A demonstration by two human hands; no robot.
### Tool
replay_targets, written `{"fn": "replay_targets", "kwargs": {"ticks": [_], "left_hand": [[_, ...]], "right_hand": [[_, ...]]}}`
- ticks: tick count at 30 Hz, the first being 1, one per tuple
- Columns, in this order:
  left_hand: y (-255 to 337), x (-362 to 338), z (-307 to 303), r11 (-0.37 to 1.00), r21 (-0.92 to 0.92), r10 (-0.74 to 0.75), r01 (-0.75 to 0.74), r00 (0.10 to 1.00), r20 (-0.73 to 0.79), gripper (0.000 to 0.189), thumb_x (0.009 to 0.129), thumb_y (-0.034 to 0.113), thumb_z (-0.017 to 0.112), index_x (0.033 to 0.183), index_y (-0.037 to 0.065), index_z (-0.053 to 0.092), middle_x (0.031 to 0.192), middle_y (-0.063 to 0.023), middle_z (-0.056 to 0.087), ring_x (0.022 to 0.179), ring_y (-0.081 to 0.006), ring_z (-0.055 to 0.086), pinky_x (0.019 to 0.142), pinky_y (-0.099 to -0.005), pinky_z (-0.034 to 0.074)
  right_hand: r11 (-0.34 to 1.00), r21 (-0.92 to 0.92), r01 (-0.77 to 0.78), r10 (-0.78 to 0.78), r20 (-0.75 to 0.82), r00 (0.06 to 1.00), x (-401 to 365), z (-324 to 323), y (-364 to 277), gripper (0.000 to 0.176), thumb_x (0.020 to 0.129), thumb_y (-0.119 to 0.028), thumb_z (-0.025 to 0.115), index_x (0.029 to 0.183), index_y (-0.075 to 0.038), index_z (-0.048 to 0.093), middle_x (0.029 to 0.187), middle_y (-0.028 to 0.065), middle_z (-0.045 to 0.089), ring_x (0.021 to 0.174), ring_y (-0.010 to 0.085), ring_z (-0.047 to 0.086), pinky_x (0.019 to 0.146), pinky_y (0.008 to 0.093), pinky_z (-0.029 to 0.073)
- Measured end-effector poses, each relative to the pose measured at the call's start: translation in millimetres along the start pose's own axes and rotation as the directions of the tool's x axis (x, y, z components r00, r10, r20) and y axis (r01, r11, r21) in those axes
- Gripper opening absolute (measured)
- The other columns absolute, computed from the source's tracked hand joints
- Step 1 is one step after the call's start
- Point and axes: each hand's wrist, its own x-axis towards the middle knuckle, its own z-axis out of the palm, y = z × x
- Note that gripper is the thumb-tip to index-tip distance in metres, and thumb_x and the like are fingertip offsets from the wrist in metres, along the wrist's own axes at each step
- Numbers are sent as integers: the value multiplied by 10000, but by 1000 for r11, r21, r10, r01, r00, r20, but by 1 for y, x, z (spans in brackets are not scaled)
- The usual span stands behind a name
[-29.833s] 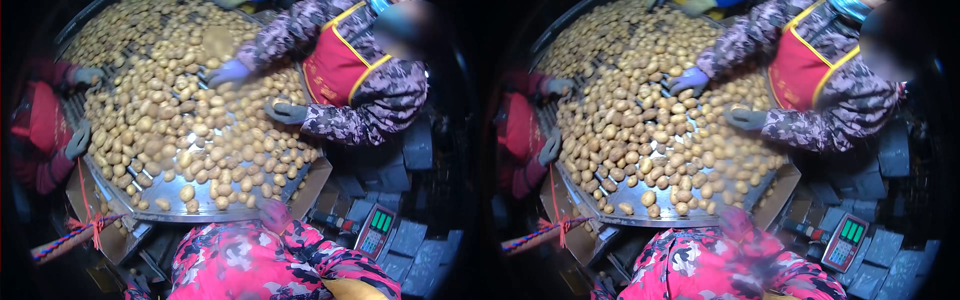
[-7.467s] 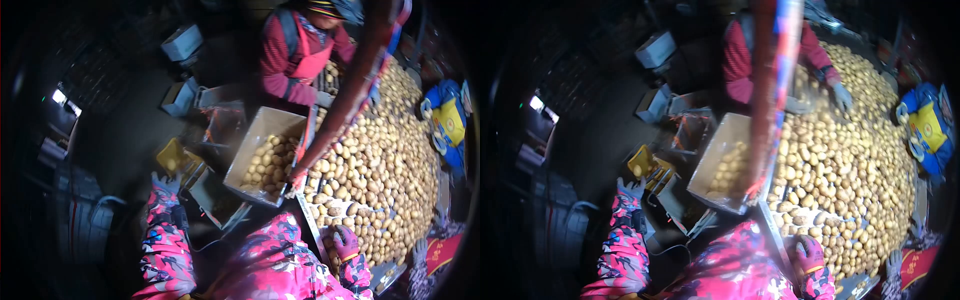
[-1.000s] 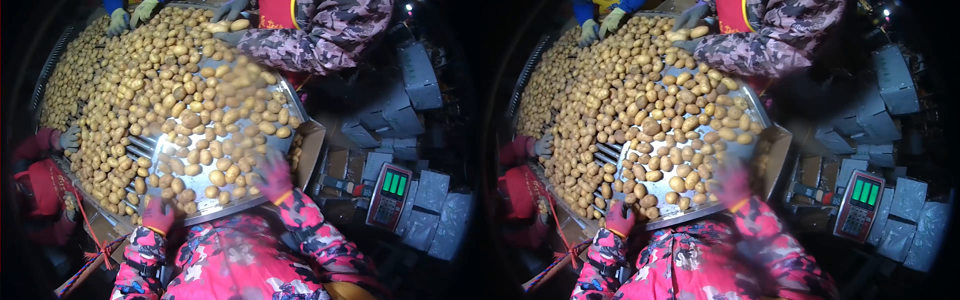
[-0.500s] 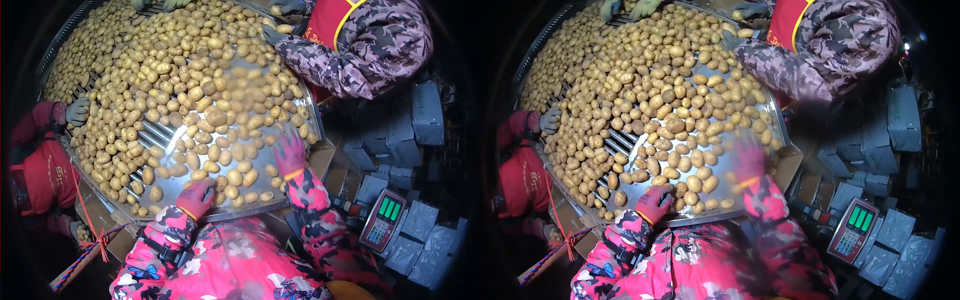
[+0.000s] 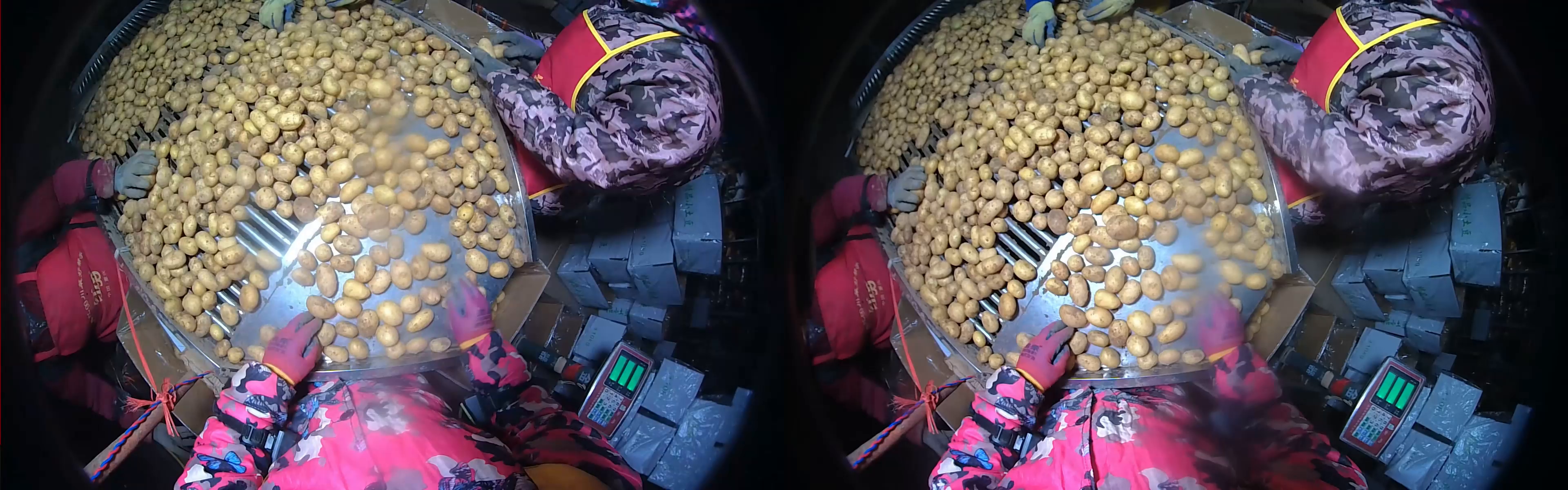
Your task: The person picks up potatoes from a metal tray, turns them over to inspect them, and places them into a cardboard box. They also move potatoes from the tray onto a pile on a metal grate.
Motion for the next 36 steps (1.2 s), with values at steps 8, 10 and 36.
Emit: {"fn": "replay_targets", "kwargs": {"ticks": [8, 10, 36], "left_hand": [[26, 22, -23, 452, -763, -220, 462, 886, 407, 479, 1002, 210, 576, 1439, 27, 501, 1188, -106, 667, 1062, -198, 649, 925, -331, 527], [24, 24, -15, 130, -812, -97, 569, 822, 561, 529, 1039, 319, 528, 1464, 12, 459, 1247, -103, 637, 1102, -202, 632, 950, -344, 521], [-6, -15, -37, -589, -639, -134, 495, 720, 680, 256, 932, 39, 644, 1176, -26, 602, 1088, -124, 670, 1014, -293, 671, 886, -375, 556]], "right_hand": [[968, -207, -141, 182, 200, 963, 64, -6, -29, 492, 829, -253, 742, 1304, -210, 619, 1269, 175, 635, 1136, 385, 624, 931, 465, 527], [956, -62, -285, 292, 212, 933, 74, -11, -23, 467, 832, -250, 744, 1280, -183, 633, 1231, 165, 656, 1122, 372, 638, 923, 465, 531], [900, -394, 186, -63, 304, 950, 268, 13, -79, 479, 881, -166, 588, 1356, -221, 563, 1337, 145, 591, 1165, 361, 611, 952, 484, 502]]}}
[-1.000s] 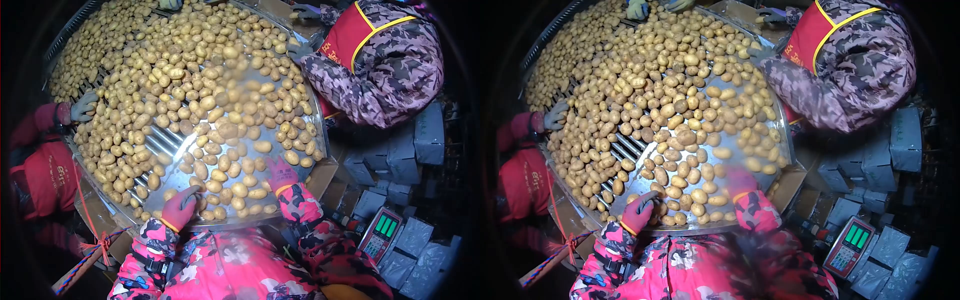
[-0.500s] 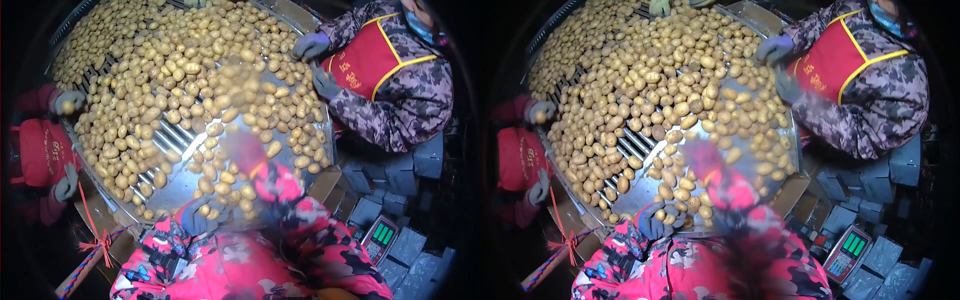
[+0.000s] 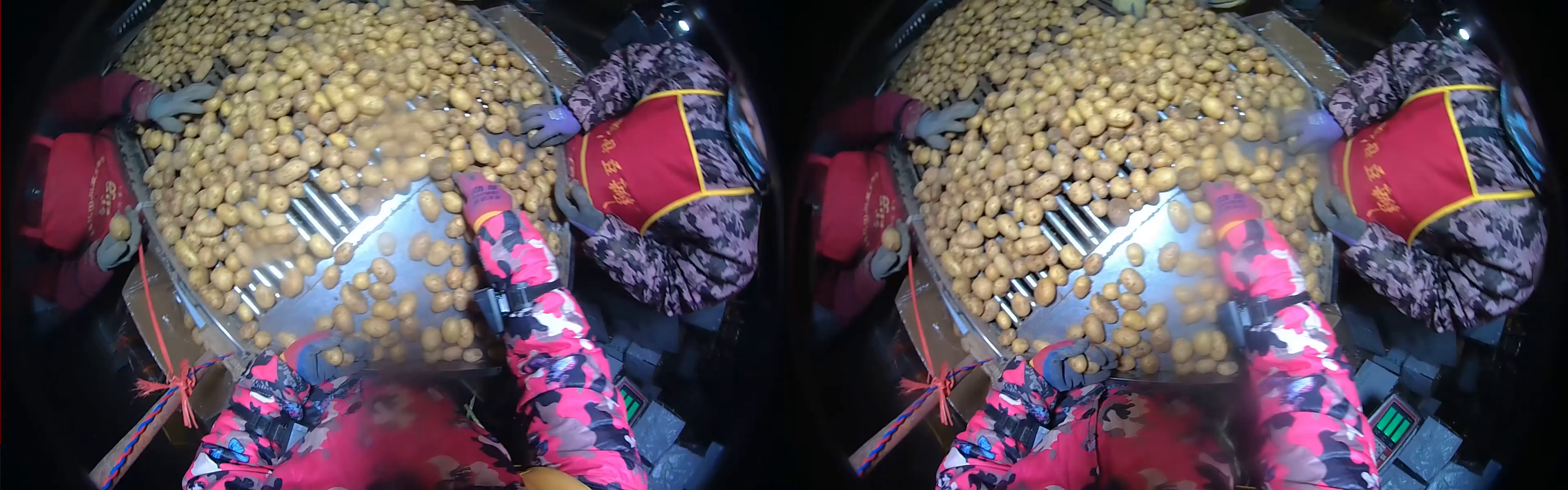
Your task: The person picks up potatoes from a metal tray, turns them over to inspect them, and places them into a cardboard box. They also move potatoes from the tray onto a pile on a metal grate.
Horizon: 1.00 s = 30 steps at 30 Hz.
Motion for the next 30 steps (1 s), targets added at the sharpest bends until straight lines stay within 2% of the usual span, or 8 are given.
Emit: {"fn": "replay_targets", "kwargs": {"ticks": [2, 7, 9, 17, 20, 22, 26, 30], "left_hand": [[6, -12, -2, 637, 700, 240, -322, 946, 217, 270, 931, 54, 653, 1189, -13, 611, 1171, -163, 660, 1103, -299, 645, 907, -390, 539], [-1, -14, -18, 980, 170, 80, -103, 987, 139, 436, 962, 165, 645, 1382, 80, 565, 1340, -205, 585, 1218, -300, 599, 979, -390, 502], [2, -13, 3, 605, 643, 293, -469, 883, 368, 486, 998, 211, 575, 1462, 100, 483, 1435, -210, 500, 1270, -295, 559, 1012, -377, 484], [-17, 9, -15, 982, 118, 79, -148, 886, 457, 591, 1062, 326, 445, 1561, 57, 276, 1553, -211, 365, 1382, -307, 458, 1055, -328, 452], [-10, -4, -36, 116, 788, 228, -605, 789, 571, 616, 1052, 412, 450, 1524, 31, 343, 1493, -202, 436, 1254, -269, 548, 979, -261, 478], [-19, 7, -65, 924, 297, 124, -240, 924, 362, 549, 1048, 406, 473, 1450, 33, 435, 1402, -181, 502, 1151, -255, 577, 945, -274, 493], [-50, 56, -37, 827, -469, 558, -310, 551, 620, 419, 1070, 367, 429, 1319, 36, 496, 1230, -131, 561, 1081, -230, 576, 947, -377, 499], [-34, 30, -109, 986, -22, 165, -164, 962, 218, 411, 1046, 314, 486, 1323, 11, 462, 1212, -90, 563, 1098, -211, 568, 947, -380, 503]], "right_hand": [[988, -156, -13, 37, 149, 988, -6, -26, -20, 518, 857, -251, 661, 1363, -232, 550, 1360, 143, 565, 1205, 356, 593, 968, 491, 497], [996, 58, -74, 69, 85, 994, -21, 11, 5, 513, 837, -356, 744, 1281, -133, 616, 1226, 133, 657, 1156, 292, 637, 947, 439, 512], [754, 519, -403, 267, 319, 910, -59, -38, -39, 462, 853, -377, 743, 1208, -95, 661, 1057, 114, 708, 1050, 245, 679, 898, 382, 524], [815, 413, 406, -459, 35, 888, -105, 27, -160, 330, 912, -232, 630, 1237, -192, 668, 1117, 83, 703, 1026, 276, 668, 845, 419, 535], [923, 166, 346, -378, 245, 893, -101, 43, -189, 379, 912, -312, 611, 1270, -197, 651, 1142, 104, 693, 1076, 328, 651, 899, 441, 518], [891, 424, 161, -280, 234, 931, -109, 22, -185, 428, 899, -386, 626, 1281, -194, 647, 1144, 117, 690, 1088, 343, 645, 926, 448, 509], [735, 637, 233, -433, 176, 884, -106, -8, -174, 536, 887, -484, 634, 1296, -137, 633, 1178, 165, 678, 1107, 357, 634, 977, 464, 485], [853, 312, 418, -268, -427, 864, 17, -13, -151, 513, 882, -395, 643, 1319, -127, 610, 1336, 197, 593, 1196, 401, 567, 1044, 475, 435]]}}
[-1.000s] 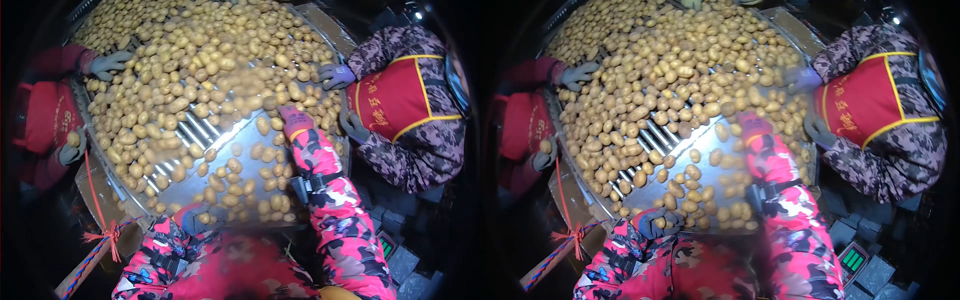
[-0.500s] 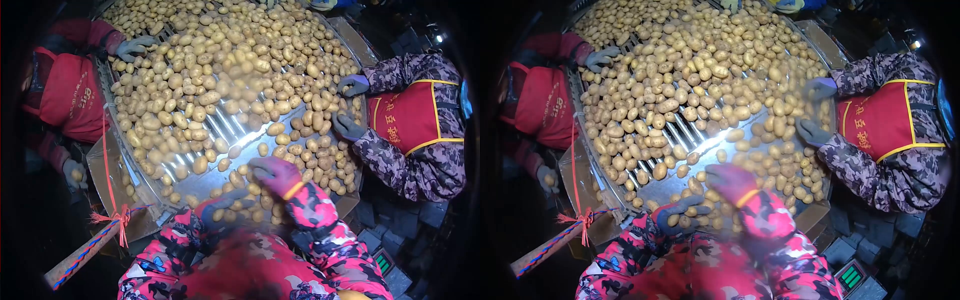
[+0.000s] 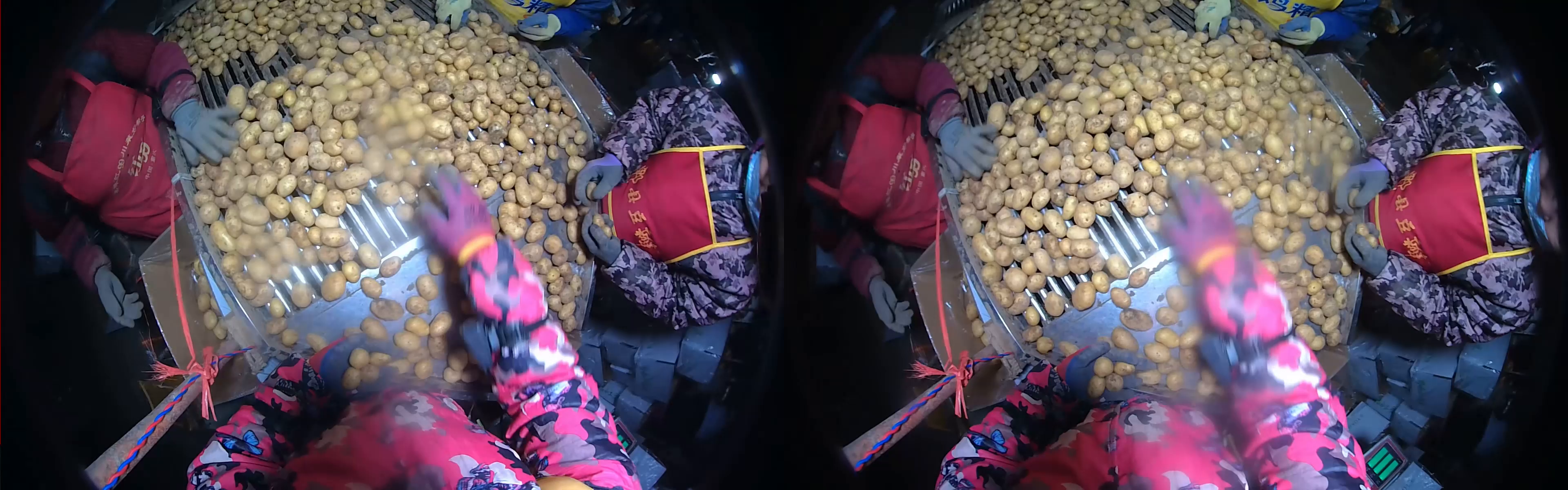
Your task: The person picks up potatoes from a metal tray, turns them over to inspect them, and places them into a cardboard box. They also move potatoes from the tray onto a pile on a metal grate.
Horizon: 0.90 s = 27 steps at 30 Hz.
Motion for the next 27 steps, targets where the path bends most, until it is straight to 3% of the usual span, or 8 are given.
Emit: {"fn": "replay_targets", "kwargs": {"ticks": [6, 13, 14, 18, 20, 24, 26, 27], "left_hand": [[57, -1, 26, 656, -394, -407, 644, 741, 534, 376, 1026, 213, 562, 1334, 21, 461, 1222, -97, 539, 1127, -205, 575, 920, -275, 516], [25, 6, -3, 813, -406, -135, 418, 813, 567, 311, 1073, 301, 466, 1208, 25, 513, 1126, -47, 595, 970, -113, 623, 702, -225, 547], [14, 10, -9, 879, -373, -64, 298, 847, 527, 313, 1073, 301, 467, 1215, 28, 524, 1131, -46, 601, 974, -111, 622, 703, -230, 548], [9, -2, 0, 938, 348, -3, -1, 1000, 11, 337, 1068, 285, 467, 1292, 45, 539, 1202, -57, 611, 1000, -102, 623, 778, -264, 551], [27, -7, 18, 484, 851, 153, -205, 977, 148, 377, 1058, 277, 472, 1355, 49, 518, 1267, -78, 603, 1026, -112, 627, 830, -282, 545], [52, -9, 86, 116, 981, 107, -157, 984, 145, 430, 1020, 238, 509, 1394, 25, 491, 1375, -85, 573, 1153, -176, 605, 961, -334, 514], [59, -5, 110, -674, 711, 122, -200, 919, 374, 458, 1018, 285, 487, 1431, 89, 464, 1392, -76, 564, 1219, -232, 578, 997, -376, 492], [70, 0, 125, -995, -72, -91, -61, 834, 544, 488, 1021, 337, 459, 1473, 155, 434, 1412, -74, 553, 1266, -273, 558, 1018, -404, 476]], "right_hand": [[942, -288, 174, -141, 129, 981, -25, 26, 20, 488, 855, -290, 643, 1339, -249, 600, 1349, 183, 559, 1182, 379, 557, 1031, 496, 423], [977, -141, -160, 211, 530, 822, -77, -59, -26, 446, 856, -286, 680, 1284, -165, 652, 1165, 127, 656, 988, 337, 638, 842, 464, 512], [995, -66, 74, -60, 194, 979, -72, -50, -29, 393, 867, -234, 664, 1245, -129, 667, 1095, 114, 679, 941, 338, 645, 824, 452, 516], [956, -237, 171, -193, -75, 978, -22, 56, -16, 205, 809, -107, 613, 1004, -161, 651, 1033, 75, 632, 876, 332, 618, 736, 465, 499], [929, -354, 110, -131, -36, 991, -12, 72, -19, 187, 811, -73, 593, 951, -172, 669, 1022, 67, 640, 852, 322, 635, 711, 456, 501], [940, -331, 77, -68, 38, 997, -16, 61, -20, 175, 804, -68, 611, 935, -159, 683, 1018, 70, 658, 880, 300, 651, 708, 452, 500], [996, -78, 44, -44, 7, 999, -39, 50, -23, 185, 808, -84, 632, 971, -150, 689, 1018, 75, 668, 896, 305, 654, 727, 457, 502], [998, 53, 31, -31, -3, 1000, -52, 46, -27, 194, 810, -92, 642, 989, -146, 691, 1017, 78, 673, 904, 308, 655, 736, 459, 502]]}}
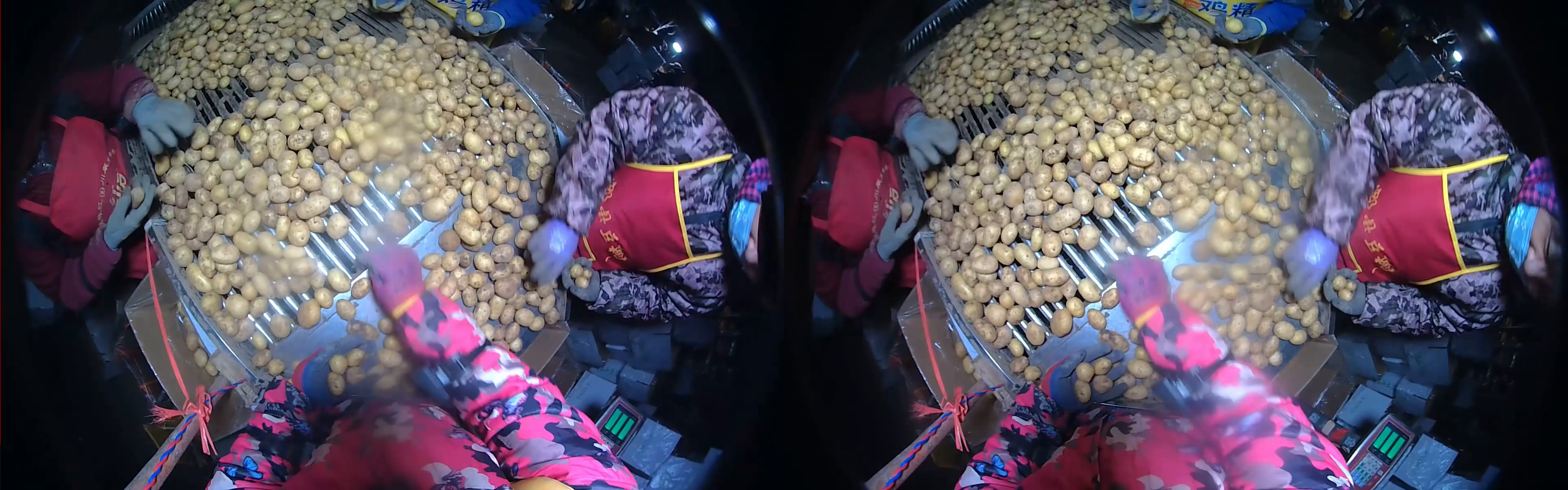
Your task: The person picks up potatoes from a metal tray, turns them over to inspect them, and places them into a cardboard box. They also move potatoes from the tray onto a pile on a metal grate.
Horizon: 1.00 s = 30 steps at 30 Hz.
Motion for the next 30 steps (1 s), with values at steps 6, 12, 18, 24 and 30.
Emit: {"fn": "replay_targets", "kwargs": {"ticks": [6, 12, 18, 24, 30], "left_hand": [[51, -5, 79, -918, 261, -239, -300, 941, 240, 416, 1059, 350, 426, 1378, 84, 446, 1375, -103, 516, 1286, -271, 501, 1109, -462, 374], [80, 2, 110, -770, 608, -315, -193, 944, -99, 500, 979, 339, 635, 1388, 116, 455, 1310, -87, 577, 1166, -195, 580, 1119, -426, 341], [65, -8, 72, -956, 115, -263, -271, 961, 81, 725, 909, 237, 724, 1503, 82, 337, 1444, -88, 442, 1312, -250, 478, 1105, -433, 392], [62, -5, 48, -895, 307, -296, -324, 945, 136, 531, 896, 299, 696, 1325, 57, 497, 1197, -69, 536, 1078, -220, 550, 1025, -424, 440], [53, -57, 20, -898, 432, 13, -89, 974, 228, 223, 892, 183, 596, 1084, 71, 584, 970, -77, 518, 845, -201, 491, 689, -307, 498]], "right_hand": [[996, 85, -41, 49, -95, 994, -6, -29, -16, 332, 798, -148, 691, 1126, -177, 659, 1120, 70, 662, 958, 307, 646, 822, 443, 518], [968, -241, -65, 146, 337, 930, 25, -13, -22, 466, 893, -262, 626, 1351, -255, 541, 1070, 92, 640, 927, 310, 684, 740, 458, 541], [950, -301, -86, 221, 448, 866, 69, -5, -32, 468, 921, -264, 585, 1384, -249, 520, 991, 74, 691, 909, 299, 697, 747, 451, 536], [922, 379, -80, -66, 358, 931, -29, -61, -81, 402, 920, -355, 648, 1206, -76, 691, 1056, 165, 705, 947, 350, 673, 849, 433, 524], [866, 333, -373, 316, 214, 925, -125, -115, -1, 382, 951, -171, 638, 1302, -20, 637, 1143, 171, 708, 1056, 266, 684, 914, 356, 529]]}}
